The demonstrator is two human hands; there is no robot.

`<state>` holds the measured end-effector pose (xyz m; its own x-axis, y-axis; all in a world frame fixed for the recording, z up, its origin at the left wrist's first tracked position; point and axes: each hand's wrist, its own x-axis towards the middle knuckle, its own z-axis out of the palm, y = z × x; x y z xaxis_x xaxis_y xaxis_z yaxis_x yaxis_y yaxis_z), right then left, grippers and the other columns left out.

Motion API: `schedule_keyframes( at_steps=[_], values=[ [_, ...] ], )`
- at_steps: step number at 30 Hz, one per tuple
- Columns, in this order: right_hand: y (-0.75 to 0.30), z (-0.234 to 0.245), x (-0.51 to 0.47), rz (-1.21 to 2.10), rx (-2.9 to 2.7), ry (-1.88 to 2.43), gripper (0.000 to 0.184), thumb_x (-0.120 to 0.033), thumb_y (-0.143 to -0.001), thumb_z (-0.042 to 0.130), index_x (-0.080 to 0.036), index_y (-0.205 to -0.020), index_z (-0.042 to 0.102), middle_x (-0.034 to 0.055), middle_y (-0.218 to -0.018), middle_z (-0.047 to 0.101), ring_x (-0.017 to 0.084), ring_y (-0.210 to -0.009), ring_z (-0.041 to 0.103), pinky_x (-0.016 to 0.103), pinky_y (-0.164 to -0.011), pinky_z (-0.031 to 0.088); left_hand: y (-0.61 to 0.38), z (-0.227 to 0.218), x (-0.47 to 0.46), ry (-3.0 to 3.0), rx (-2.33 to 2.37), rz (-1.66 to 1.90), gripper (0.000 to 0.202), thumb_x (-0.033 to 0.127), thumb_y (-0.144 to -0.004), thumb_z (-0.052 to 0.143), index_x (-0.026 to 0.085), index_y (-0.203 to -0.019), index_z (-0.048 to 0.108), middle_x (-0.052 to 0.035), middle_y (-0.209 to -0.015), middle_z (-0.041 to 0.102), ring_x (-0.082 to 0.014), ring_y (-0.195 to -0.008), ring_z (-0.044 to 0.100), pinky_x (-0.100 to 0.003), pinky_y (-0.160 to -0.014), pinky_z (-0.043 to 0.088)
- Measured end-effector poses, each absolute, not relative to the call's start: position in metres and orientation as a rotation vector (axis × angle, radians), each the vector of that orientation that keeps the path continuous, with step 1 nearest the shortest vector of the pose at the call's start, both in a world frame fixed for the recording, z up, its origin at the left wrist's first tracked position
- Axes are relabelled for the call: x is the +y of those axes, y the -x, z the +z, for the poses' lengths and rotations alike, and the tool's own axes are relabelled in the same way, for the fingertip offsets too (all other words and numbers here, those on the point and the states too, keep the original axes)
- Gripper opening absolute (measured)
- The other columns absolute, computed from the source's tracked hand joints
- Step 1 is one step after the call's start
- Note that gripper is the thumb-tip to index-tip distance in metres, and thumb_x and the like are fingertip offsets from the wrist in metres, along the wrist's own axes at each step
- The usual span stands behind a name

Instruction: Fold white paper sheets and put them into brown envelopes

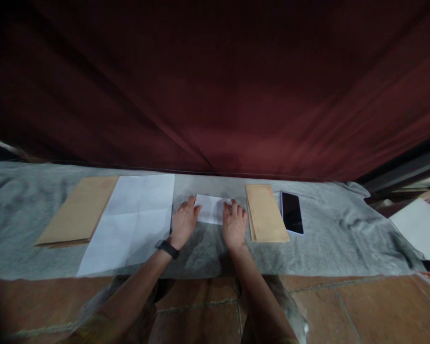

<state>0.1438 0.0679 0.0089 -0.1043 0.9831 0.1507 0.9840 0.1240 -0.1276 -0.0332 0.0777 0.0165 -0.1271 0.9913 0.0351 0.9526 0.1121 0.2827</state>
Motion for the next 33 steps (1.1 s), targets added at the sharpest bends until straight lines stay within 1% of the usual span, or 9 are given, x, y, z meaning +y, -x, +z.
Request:
schedule_keyframes(
  at_steps=[3,8,11,19,22,25,27,29,33],
  values=[
    [-0.146,0.002,0.071,0.014,-2.248,1.923,0.046,-0.018,-0.101,0.034,-0.019,-0.143,0.052,0.0165,-0.147,0.052,0.031,-0.123,0.05,0.045,-0.103,0.034,0.033,0.015,0.077,-1.975,2.206,0.376,0.029,0.032,-0.101,0.045,0.018,-0.125,0.056,-0.0122,-0.102,0.072,-0.027,-0.102,0.069,-0.033,-0.078,0.05],
    [-0.146,-0.004,0.071,0.032,-2.201,1.923,0.046,-0.034,-0.105,0.035,-0.017,-0.144,0.052,0.0159,-0.148,0.053,0.03,-0.127,0.048,0.045,-0.106,0.032,0.033,0.015,0.076,-2.013,2.193,0.375,0.03,0.033,-0.103,0.04,0.018,-0.124,0.057,-0.0127,-0.102,0.071,-0.0277,-0.103,0.068,-0.033,-0.078,0.051],
    [-0.143,-0.004,0.068,0.01,-2.188,1.916,0.049,-0.039,-0.105,0.037,-0.016,-0.146,0.05,0.0164,-0.149,0.051,0.03,-0.127,0.048,0.046,-0.107,0.031,0.032,0.016,0.076,-2.028,2.175,0.346,0.032,0.032,-0.104,0.037,0.018,-0.125,0.056,-0.0126,-0.104,0.07,-0.0273,-0.103,0.067,-0.033,-0.078,0.051],
    [-0.14,-0.008,0.065,-0.05,-2.2,1.909,0.051,-0.039,-0.105,0.038,-0.013,-0.149,0.046,0.0175,-0.151,0.05,0.032,-0.127,0.048,0.048,-0.109,0.031,0.027,0.021,0.072,-2.125,2.189,0.215,0.035,0.026,-0.105,0.032,0.018,-0.129,0.056,-0.0146,-0.121,0.064,-0.0285,-0.111,0.063,-0.034,-0.077,0.053],
    [-0.14,-0.01,0.066,-0.077,-2.198,1.902,0.051,-0.038,-0.104,0.039,-0.012,-0.148,0.047,0.0184,-0.149,0.051,0.033,-0.127,0.048,0.048,-0.108,0.031,0.026,0.021,0.07,-2.227,2.212,0.228,0.037,0.017,-0.102,0.033,0.014,-0.131,0.057,-0.0178,-0.127,0.062,-0.0308,-0.114,0.061,-0.041,-0.089,0.052],
    [-0.14,-0.013,0.066,-0.117,-2.196,1.877,0.051,-0.037,-0.104,0.04,-0.012,-0.147,0.047,0.019,-0.148,0.052,0.033,-0.127,0.048,0.049,-0.108,0.031,0.02,0.015,0.064,-2.381,2.128,0.335,0.043,0.008,-0.097,0.036,0.01,-0.137,0.054,-0.0198,-0.145,0.053,-0.0317,-0.13,0.053,-0.047,-0.105,0.046],
    [-0.141,-0.015,0.066,-0.138,-2.194,1.865,0.05,-0.036,-0.104,0.041,-0.012,-0.147,0.048,0.0189,-0.147,0.053,0.033,-0.128,0.048,0.048,-0.109,0.031,0.011,0.007,0.056,-2.482,1.966,0.436,0.044,0.014,-0.099,0.039,0.009,-0.142,0.05,-0.0181,-0.154,0.046,-0.0303,-0.142,0.043,-0.046,-0.115,0.039],
    [-0.142,-0.016,0.066,-0.152,-2.206,1.854,0.049,-0.035,-0.104,0.041,-0.011,-0.147,0.049,0.0185,-0.147,0.053,0.033,-0.129,0.047,0.048,-0.11,0.031,0.002,-0.002,0.047,-2.544,1.808,0.495,0.048,0.026,-0.102,0.042,0.008,-0.146,0.047,-0.0165,-0.158,0.041,-0.0286,-0.149,0.034,-0.045,-0.121,0.033],
    [-0.144,-0.017,0.065,-0.172,-2.238,1.837,0.051,-0.035,-0.105,0.039,-0.009,-0.148,0.047,0.0187,-0.149,0.051,0.033,-0.13,0.047,0.048,-0.11,0.032,-0.006,-0.016,0.031,-2.538,1.754,0.474,0.058,0.04,-0.102,0.041,0.005,-0.149,0.041,-0.0186,-0.16,0.037,-0.028,-0.152,0.029,-0.046,-0.125,0.026]
  ],
)
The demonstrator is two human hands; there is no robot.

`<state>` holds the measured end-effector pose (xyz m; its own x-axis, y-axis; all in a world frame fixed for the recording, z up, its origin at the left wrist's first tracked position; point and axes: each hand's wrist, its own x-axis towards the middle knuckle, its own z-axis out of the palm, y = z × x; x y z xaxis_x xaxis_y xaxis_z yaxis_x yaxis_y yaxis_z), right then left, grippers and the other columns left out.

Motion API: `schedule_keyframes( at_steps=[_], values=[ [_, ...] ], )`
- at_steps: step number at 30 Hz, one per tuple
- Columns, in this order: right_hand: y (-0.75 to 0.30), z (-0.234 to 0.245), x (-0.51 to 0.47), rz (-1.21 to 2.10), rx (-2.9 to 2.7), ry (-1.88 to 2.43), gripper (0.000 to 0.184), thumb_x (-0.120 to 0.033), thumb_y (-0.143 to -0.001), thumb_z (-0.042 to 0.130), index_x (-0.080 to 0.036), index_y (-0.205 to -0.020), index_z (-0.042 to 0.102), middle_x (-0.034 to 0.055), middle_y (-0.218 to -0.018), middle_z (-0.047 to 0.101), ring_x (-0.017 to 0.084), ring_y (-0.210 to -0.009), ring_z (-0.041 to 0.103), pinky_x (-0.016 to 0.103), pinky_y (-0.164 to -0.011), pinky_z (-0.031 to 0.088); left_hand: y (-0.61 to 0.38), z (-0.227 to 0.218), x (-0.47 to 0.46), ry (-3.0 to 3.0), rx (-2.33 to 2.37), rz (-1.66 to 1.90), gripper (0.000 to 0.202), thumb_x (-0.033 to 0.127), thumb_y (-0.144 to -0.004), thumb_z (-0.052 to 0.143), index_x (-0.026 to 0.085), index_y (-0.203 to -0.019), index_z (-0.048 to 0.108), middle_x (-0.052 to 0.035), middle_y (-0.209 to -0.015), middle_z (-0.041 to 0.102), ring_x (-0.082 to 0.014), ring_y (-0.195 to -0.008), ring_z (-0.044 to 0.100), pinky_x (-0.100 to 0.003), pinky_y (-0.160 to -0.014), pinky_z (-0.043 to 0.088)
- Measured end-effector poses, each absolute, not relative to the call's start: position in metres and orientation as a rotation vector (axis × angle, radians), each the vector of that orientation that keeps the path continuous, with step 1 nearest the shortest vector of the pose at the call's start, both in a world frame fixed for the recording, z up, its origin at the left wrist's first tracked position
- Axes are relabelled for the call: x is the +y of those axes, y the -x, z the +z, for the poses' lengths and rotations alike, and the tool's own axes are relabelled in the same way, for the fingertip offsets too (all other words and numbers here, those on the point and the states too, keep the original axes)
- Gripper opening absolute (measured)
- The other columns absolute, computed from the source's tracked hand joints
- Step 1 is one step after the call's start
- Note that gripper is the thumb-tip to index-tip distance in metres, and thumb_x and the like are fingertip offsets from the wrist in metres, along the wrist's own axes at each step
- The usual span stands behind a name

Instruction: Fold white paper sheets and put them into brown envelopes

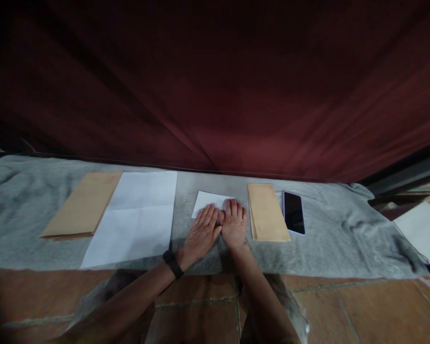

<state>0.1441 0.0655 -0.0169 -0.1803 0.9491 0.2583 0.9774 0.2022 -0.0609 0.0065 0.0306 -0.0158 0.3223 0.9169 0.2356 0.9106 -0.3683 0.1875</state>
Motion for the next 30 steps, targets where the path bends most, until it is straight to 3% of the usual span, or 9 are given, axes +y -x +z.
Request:
schedule_keyframes(
  at_steps=[7,15,19,23,30],
  values=[
    [-0.146,-0.019,0.066,-0.153,-2.206,1.838,0.051,-0.036,-0.104,0.04,-0.011,-0.148,0.048,0.0182,-0.148,0.053,0.034,-0.128,0.05,0.049,-0.107,0.036,0.009,-0.015,0.019,-2.513,1.798,0.426,0.081,0.059,-0.098,0.043,0.0,-0.153,0.032,-0.0247,-0.162,0.029,-0.0332,-0.153,0.022,-0.05,-0.124,0.026],
    [-0.16,-0.019,0.062,-0.054,-2.184,1.803,0.051,-0.032,-0.105,0.036,-0.009,-0.149,0.046,0.0168,-0.154,0.047,0.032,-0.141,0.042,0.05,-0.115,0.033,0.026,-0.016,0.013,-2.515,1.825,0.348,0.086,0.061,-0.096,0.046,0.0,-0.154,0.029,-0.026,-0.162,0.026,-0.0339,-0.154,0.021,-0.05,-0.123,0.026],
    [-0.153,-0.014,0.064,0.036,-2.129,1.67,0.055,-0.035,-0.106,0.03,-0.005,-0.151,0.042,0.0187,-0.158,0.041,0.03,-0.148,0.034,0.05,-0.119,0.031,0.025,-0.014,0.014,-2.512,1.824,0.308,0.082,0.058,-0.096,0.046,0.002,-0.154,0.03,-0.0252,-0.163,0.026,-0.0339,-0.154,0.02,-0.051,-0.124,0.024],
    [-0.125,-0.009,0.066,0.238,-2.253,1.404,0.055,-0.039,-0.107,0.025,-0.014,-0.154,0.039,0.0113,-0.163,0.035,0.021,-0.152,0.028,0.045,-0.122,0.03,0.024,-0.011,0.015,-2.513,1.812,0.266,0.072,0.051,-0.097,0.047,0.006,-0.152,0.037,-0.0242,-0.162,0.029,-0.0354,-0.153,0.023,-0.053,-0.123,0.024],
    [-0.111,-0.016,0.068,0.147,-2.272,1.646,0.053,-0.037,-0.107,0.028,-0.015,-0.152,0.044,0.0137,-0.16,0.038,0.026,-0.149,0.033,0.049,-0.122,0.027,0.032,-0.006,0.018,-2.552,1.785,0.293,0.056,0.029,-0.1,0.037,0.004,-0.15,0.041,-0.0193,-0.16,0.037,-0.0287,-0.151,0.031,-0.048,-0.123,0.026]
  ],
)
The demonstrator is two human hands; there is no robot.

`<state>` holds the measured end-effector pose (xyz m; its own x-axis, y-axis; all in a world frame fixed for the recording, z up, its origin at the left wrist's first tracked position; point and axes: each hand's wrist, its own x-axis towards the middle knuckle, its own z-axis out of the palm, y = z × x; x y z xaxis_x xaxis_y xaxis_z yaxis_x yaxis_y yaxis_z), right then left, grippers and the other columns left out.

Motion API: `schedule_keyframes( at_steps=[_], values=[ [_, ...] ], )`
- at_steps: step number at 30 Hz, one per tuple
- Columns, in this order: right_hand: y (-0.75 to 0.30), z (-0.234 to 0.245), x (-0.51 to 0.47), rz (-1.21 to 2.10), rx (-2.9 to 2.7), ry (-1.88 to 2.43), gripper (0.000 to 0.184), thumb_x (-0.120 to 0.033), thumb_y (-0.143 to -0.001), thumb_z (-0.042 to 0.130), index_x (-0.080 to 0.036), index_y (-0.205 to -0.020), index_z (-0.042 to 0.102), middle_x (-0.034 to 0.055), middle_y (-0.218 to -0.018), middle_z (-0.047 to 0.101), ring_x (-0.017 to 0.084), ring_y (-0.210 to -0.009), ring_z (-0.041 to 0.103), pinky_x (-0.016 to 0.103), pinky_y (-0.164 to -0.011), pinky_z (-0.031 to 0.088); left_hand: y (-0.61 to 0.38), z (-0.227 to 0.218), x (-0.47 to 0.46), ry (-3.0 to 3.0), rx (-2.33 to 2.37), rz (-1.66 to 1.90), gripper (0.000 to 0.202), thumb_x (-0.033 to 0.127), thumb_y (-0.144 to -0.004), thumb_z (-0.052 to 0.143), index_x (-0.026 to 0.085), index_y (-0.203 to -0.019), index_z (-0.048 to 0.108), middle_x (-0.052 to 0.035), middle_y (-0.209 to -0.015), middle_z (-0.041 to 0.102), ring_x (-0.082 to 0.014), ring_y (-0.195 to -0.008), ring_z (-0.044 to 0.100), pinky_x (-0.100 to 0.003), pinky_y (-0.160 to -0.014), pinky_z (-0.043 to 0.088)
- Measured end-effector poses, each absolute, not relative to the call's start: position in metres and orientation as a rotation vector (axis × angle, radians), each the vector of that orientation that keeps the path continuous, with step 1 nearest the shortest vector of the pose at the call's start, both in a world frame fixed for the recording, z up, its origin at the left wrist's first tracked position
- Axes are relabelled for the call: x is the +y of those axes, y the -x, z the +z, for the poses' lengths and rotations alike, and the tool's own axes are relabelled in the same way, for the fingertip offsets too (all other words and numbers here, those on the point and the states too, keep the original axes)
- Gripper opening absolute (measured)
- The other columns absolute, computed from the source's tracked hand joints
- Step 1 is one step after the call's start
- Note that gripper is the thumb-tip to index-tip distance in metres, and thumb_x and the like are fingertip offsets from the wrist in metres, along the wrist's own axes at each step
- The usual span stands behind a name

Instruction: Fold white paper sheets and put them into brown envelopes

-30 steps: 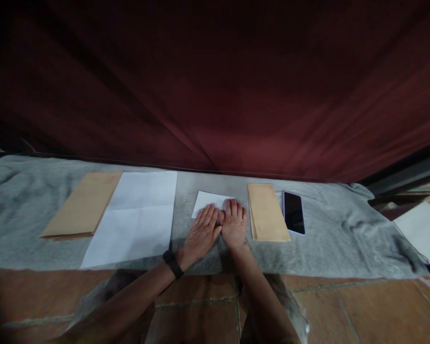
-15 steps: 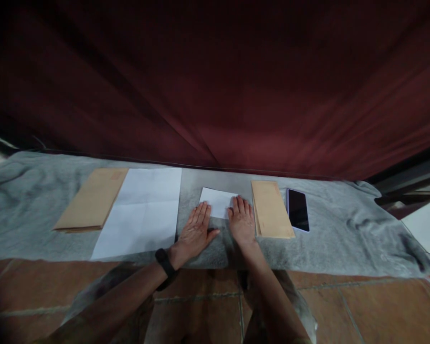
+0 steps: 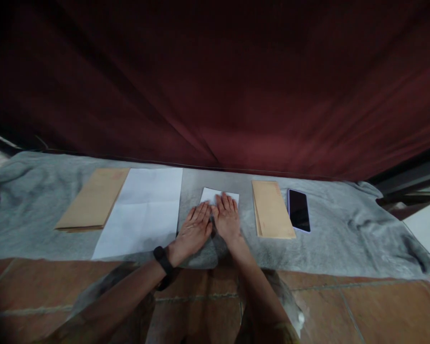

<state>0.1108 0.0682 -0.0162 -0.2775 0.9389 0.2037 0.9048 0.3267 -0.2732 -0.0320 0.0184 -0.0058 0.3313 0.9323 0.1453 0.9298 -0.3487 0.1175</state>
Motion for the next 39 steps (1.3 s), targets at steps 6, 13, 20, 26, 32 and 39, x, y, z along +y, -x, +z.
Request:
schedule_keyframes(
  at_steps=[6,13,20,26,32,39],
  values=[
    [-0.12,-0.026,0.067,-0.048,-2.265,1.752,0.052,-0.035,-0.105,0.036,-0.015,-0.153,0.042,0.0178,-0.163,0.031,0.031,-0.149,0.032,0.052,-0.119,0.028,0.033,-0.002,0.037,-2.474,1.868,0.313,0.054,0.028,-0.101,0.032,0.008,-0.149,0.044,-0.0146,-0.159,0.041,-0.0271,-0.146,0.04,-0.05,-0.12,0.03],
    [-0.119,-0.034,0.068,-0.062,-2.232,1.73,0.052,-0.033,-0.105,0.034,-0.017,-0.154,0.041,0.0166,-0.163,0.031,0.031,-0.149,0.033,0.053,-0.119,0.028,0.02,-0.01,0.065,-2.44,1.854,0.363,0.056,0.029,-0.102,0.028,0.009,-0.153,0.038,-0.0125,-0.163,0.035,-0.0251,-0.154,0.023,-0.051,-0.125,0.018],
    [-0.123,-0.034,0.067,-0.065,-2.199,1.757,0.054,-0.036,-0.104,0.034,-0.015,-0.153,0.042,0.0196,-0.161,0.034,0.033,-0.147,0.034,0.054,-0.117,0.03,0.023,-0.019,0.071,-2.401,1.911,0.378,0.061,0.039,-0.102,0.03,0.009,-0.156,0.031,-0.0151,-0.164,0.029,-0.0273,-0.155,0.021,-0.053,-0.125,0.015],
    [-0.132,-0.036,0.064,-0.13,-2.21,1.78,0.056,-0.04,-0.105,0.036,-0.013,-0.153,0.042,0.0224,-0.161,0.033,0.034,-0.146,0.036,0.054,-0.116,0.03,0.033,-0.016,0.07,-2.366,1.97,0.312,0.069,0.049,-0.102,0.03,0.006,-0.156,0.03,-0.0172,-0.165,0.028,-0.028,-0.155,0.019,-0.052,-0.125,0.014],
    [-0.142,-0.037,0.06,-0.163,-2.197,1.776,0.059,-0.044,-0.104,0.036,-0.013,-0.154,0.04,0.0225,-0.16,0.036,0.035,-0.144,0.038,0.054,-0.114,0.034,0.032,-0.014,0.069,-2.364,1.965,0.295,0.068,0.049,-0.102,0.029,0.008,-0.156,0.03,-0.0174,-0.164,0.029,-0.0292,-0.155,0.02,-0.056,-0.124,0.01],
    [-0.147,-0.034,0.057,-0.175,-2.205,1.773,0.059,-0.044,-0.104,0.036,-0.012,-0.153,0.041,0.0228,-0.157,0.04,0.035,-0.144,0.039,0.053,-0.113,0.035,0.032,-0.013,0.069,-2.349,1.958,0.272,0.069,0.05,-0.102,0.03,0.006,-0.156,0.03,-0.0181,-0.164,0.028,-0.0298,-0.155,0.017,-0.057,-0.125,0.01]
  ],
)
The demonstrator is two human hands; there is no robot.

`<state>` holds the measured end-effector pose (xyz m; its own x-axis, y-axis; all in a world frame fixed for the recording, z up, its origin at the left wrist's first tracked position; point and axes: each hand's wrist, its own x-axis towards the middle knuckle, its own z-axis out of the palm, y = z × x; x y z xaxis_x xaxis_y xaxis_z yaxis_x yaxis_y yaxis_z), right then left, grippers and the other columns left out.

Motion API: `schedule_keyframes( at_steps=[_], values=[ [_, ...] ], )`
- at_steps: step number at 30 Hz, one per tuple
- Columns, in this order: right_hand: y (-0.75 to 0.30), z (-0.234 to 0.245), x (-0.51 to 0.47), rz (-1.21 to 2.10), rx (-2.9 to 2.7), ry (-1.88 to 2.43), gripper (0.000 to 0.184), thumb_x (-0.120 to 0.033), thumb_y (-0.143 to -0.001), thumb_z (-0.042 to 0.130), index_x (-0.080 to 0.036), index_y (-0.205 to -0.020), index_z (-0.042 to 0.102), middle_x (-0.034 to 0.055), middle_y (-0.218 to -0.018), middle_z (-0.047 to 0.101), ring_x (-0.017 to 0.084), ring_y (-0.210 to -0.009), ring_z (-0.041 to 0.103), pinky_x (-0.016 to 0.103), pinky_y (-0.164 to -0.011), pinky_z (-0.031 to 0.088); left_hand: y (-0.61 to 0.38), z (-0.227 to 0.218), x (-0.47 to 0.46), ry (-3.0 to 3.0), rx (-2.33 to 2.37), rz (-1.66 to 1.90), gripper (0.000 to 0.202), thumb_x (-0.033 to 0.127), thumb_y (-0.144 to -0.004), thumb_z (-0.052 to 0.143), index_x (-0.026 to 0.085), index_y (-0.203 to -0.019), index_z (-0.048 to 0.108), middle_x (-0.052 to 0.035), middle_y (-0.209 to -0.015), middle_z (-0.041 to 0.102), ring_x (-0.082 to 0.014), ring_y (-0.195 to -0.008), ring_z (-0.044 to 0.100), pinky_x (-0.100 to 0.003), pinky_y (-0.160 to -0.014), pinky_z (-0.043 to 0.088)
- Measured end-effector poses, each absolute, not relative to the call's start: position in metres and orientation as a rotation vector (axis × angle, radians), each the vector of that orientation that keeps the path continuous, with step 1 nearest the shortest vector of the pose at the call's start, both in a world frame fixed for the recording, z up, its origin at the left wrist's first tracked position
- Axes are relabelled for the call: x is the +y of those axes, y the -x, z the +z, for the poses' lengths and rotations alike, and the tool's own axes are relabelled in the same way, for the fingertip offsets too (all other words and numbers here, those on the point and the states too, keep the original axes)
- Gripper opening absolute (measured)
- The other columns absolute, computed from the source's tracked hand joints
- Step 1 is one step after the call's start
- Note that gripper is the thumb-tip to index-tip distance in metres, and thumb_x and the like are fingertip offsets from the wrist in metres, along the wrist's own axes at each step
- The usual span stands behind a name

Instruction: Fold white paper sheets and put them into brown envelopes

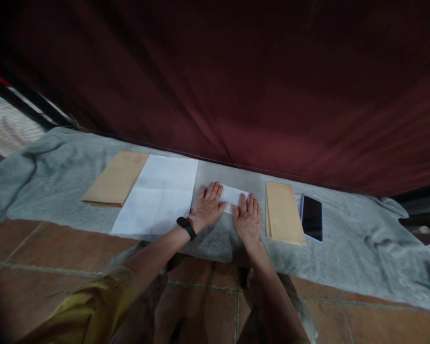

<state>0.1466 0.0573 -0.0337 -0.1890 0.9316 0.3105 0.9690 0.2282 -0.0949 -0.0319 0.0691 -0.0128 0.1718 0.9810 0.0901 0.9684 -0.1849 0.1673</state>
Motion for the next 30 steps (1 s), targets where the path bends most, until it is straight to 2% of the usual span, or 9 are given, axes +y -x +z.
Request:
schedule_keyframes(
  at_steps=[3,5,10,17,21,24,26,30],
  values=[
    [-0.144,-0.029,0.057,-0.157,-2.194,1.713,0.059,-0.042,-0.104,0.037,-0.008,-0.152,0.041,0.0244,-0.157,0.039,0.035,-0.146,0.036,0.056,-0.115,0.032,0.032,-0.013,0.069,-2.356,1.953,0.278,0.069,0.049,-0.102,0.031,0.006,-0.156,0.029,-0.0188,-0.165,0.027,-0.0307,-0.155,0.017,-0.059,-0.124,0.011],
    [-0.14,-0.026,0.056,-0.1,-2.26,1.603,0.059,-0.041,-0.104,0.036,-0.009,-0.153,0.039,0.0218,-0.159,0.037,0.033,-0.148,0.032,0.057,-0.117,0.029,0.032,-0.014,0.069,-2.36,1.952,0.282,0.068,0.048,-0.103,0.029,0.005,-0.156,0.03,-0.0191,-0.165,0.026,-0.0311,-0.155,0.017,-0.059,-0.124,0.011],
    [-0.136,-0.027,0.049,0.05,-2.458,1.427,0.061,-0.047,-0.104,0.038,-0.013,-0.154,0.039,0.0167,-0.163,0.033,0.028,-0.151,0.03,0.05,-0.121,0.029,0.035,-0.013,0.069,-2.396,1.945,0.277,0.068,0.048,-0.103,0.028,0.005,-0.155,0.031,-0.0185,-0.164,0.027,-0.0302,-0.155,0.019,-0.058,-0.125,0.012],
    [-0.139,-0.03,0.045,-0.013,-2.411,1.513,0.059,-0.046,-0.103,0.043,-0.02,-0.156,0.038,0.015,-0.166,0.026,0.03,-0.151,0.028,0.051,-0.119,0.032,0.048,-0.014,0.071,-2.455,1.894,0.313,0.061,0.047,-0.102,0.034,0.017,-0.156,0.035,-0.0117,-0.164,0.033,-0.0262,-0.153,0.026,-0.053,-0.124,0.02],
    [-0.141,-0.028,0.045,0.013,-2.397,1.529,0.059,-0.047,-0.103,0.042,-0.019,-0.155,0.038,0.0154,-0.165,0.027,0.029,-0.152,0.028,0.051,-0.119,0.032,0.056,-0.011,0.067,-2.482,1.878,0.288,0.06,0.044,-0.102,0.034,0.015,-0.155,0.036,-0.0126,-0.162,0.035,-0.0267,-0.152,0.029,-0.053,-0.123,0.023],
    [-0.143,-0.025,0.045,0.031,-2.401,1.53,0.06,-0.048,-0.103,0.042,-0.017,-0.155,0.039,0.0159,-0.164,0.03,0.028,-0.151,0.029,0.05,-0.12,0.032,0.061,-0.006,0.06,-2.547,1.826,0.287,0.062,0.046,-0.101,0.041,0.013,-0.153,0.039,-0.0144,-0.162,0.035,-0.0306,-0.152,0.029,-0.056,-0.122,0.024],
    [-0.144,-0.023,0.046,0.041,-2.414,1.525,0.06,-0.047,-0.103,0.043,-0.017,-0.154,0.04,0.0162,-0.163,0.032,0.028,-0.151,0.029,0.049,-0.12,0.031,0.062,-0.001,0.056,-2.634,1.7,0.28,0.058,0.043,-0.1,0.045,0.012,-0.149,0.045,-0.0145,-0.16,0.038,-0.0299,-0.15,0.032,-0.054,-0.123,0.026],
    [-0.144,-0.019,0.048,0.072,-2.419,1.532,0.059,-0.046,-0.102,0.046,-0.017,-0.153,0.042,0.0164,-0.162,0.034,0.029,-0.15,0.031,0.05,-0.12,0.031,0.059,0.008,0.052,-2.741,1.526,0.197,0.045,0.027,-0.099,0.046,0.013,-0.141,0.055,-0.0146,-0.152,0.051,-0.0256,-0.143,0.046,-0.044,-0.119,0.036]
  ],
)
